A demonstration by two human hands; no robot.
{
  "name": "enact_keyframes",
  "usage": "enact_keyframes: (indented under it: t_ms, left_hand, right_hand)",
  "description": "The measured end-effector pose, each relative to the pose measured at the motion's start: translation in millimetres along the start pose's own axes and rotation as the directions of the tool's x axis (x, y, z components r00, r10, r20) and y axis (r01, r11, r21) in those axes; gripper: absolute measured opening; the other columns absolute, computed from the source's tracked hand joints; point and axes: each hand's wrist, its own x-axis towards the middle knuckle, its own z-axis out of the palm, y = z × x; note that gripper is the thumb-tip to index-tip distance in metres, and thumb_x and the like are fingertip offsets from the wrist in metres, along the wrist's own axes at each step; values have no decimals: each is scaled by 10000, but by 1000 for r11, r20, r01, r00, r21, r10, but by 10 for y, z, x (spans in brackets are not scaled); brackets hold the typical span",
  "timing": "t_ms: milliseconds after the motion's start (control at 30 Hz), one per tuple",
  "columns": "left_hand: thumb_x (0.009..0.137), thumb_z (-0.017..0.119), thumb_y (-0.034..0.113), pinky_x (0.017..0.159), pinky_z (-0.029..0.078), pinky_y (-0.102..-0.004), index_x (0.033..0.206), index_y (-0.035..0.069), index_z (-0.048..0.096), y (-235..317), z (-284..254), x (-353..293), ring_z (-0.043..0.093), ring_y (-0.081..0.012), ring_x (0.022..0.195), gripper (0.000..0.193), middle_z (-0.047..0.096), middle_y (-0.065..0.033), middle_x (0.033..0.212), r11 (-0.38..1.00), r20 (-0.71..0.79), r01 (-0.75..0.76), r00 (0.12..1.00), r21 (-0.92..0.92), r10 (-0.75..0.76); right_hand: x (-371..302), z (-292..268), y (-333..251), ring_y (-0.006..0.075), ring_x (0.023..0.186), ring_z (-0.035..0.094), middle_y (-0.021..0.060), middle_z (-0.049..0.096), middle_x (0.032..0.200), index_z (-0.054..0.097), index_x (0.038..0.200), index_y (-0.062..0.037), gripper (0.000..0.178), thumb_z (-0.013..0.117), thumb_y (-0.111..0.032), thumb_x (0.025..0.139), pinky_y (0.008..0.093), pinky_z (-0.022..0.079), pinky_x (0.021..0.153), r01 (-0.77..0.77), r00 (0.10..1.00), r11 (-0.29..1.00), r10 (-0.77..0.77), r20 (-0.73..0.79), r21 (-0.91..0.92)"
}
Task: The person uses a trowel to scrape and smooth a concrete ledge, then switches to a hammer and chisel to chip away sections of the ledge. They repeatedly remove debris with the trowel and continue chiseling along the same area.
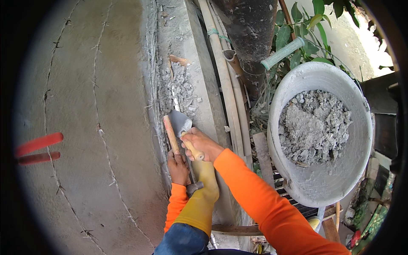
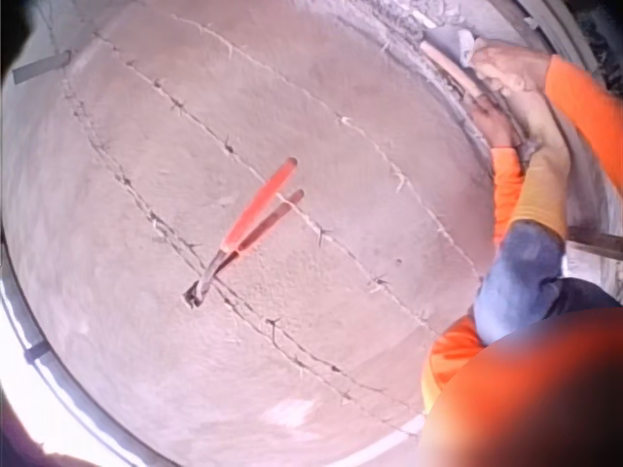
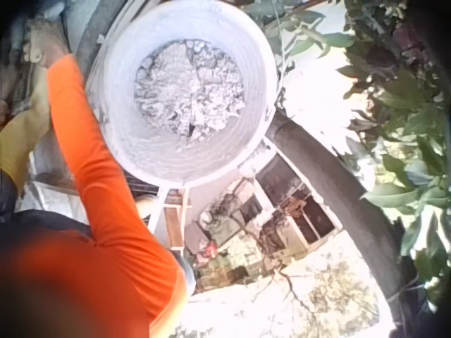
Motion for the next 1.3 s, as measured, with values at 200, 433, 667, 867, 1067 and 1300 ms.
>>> enact_keyframes:
  t_ms: [200,433,667,867,1067,1300]
  left_hand:
    - [1138,437,252,403,327,-227,1135,91,520,34,19,15,391,-36,502,181,463,49,712,999,0,12,1000,-33,-12]
    - [1137,434,252,414,334,-224,1183,90,522,1,-41,4,401,-32,514,190,467,47,721,999,-6,40,999,13,-40]
    - [1138,440,278,420,349,-219,1201,97,524,100,11,-28,414,-34,521,210,474,47,734,997,-28,78,997,-4,-78]
    - [1136,437,290,429,367,-227,1115,110,509,154,-11,-64,427,-39,532,195,474,45,736,996,-11,82,997,27,-82]
    - [1127,458,349,444,353,-226,1151,121,543,154,-26,-53,412,-45,536,245,481,48,770,995,6,82,997,50,-82]
    - [1133,455,346,446,363,-222,1093,130,517,213,-52,-70,429,-42,542,228,483,48,750,992,15,124,992,4,-124]
  right_hand:
    - [-22,-188,190,131,567,522,71,569,946,459,1215,-147,274,617,-239,1011,281,423,406,-21,987,942,-33,155,336]
    - [-318,-287,255,146,566,532,70,562,948,447,1229,-140,293,614,-247,1014,312,421,402,-36,998,979,24,65,201]
    - [-28,-36,-104,155,533,523,72,564,909,437,1271,-128,301,591,-235,1036,344,443,416,57,998,997,-57,4,-57]
    - [-540,-217,409,243,670,652,156,631,926,396,1362,15,521,635,-261,991,395,528,590,3,967,564,-211,-141,-826]
    - [-548,-231,634,215,611,600,106,608,877,506,1240,-2,369,562,-281,1005,385,512,562,-13,989,942,-38,-145,-334]
    - [-876,-585,526,101,508,509,9,564,807,555,1375,-126,468,444,-475,1083,278,426,426,-345,938,862,299,176,371]
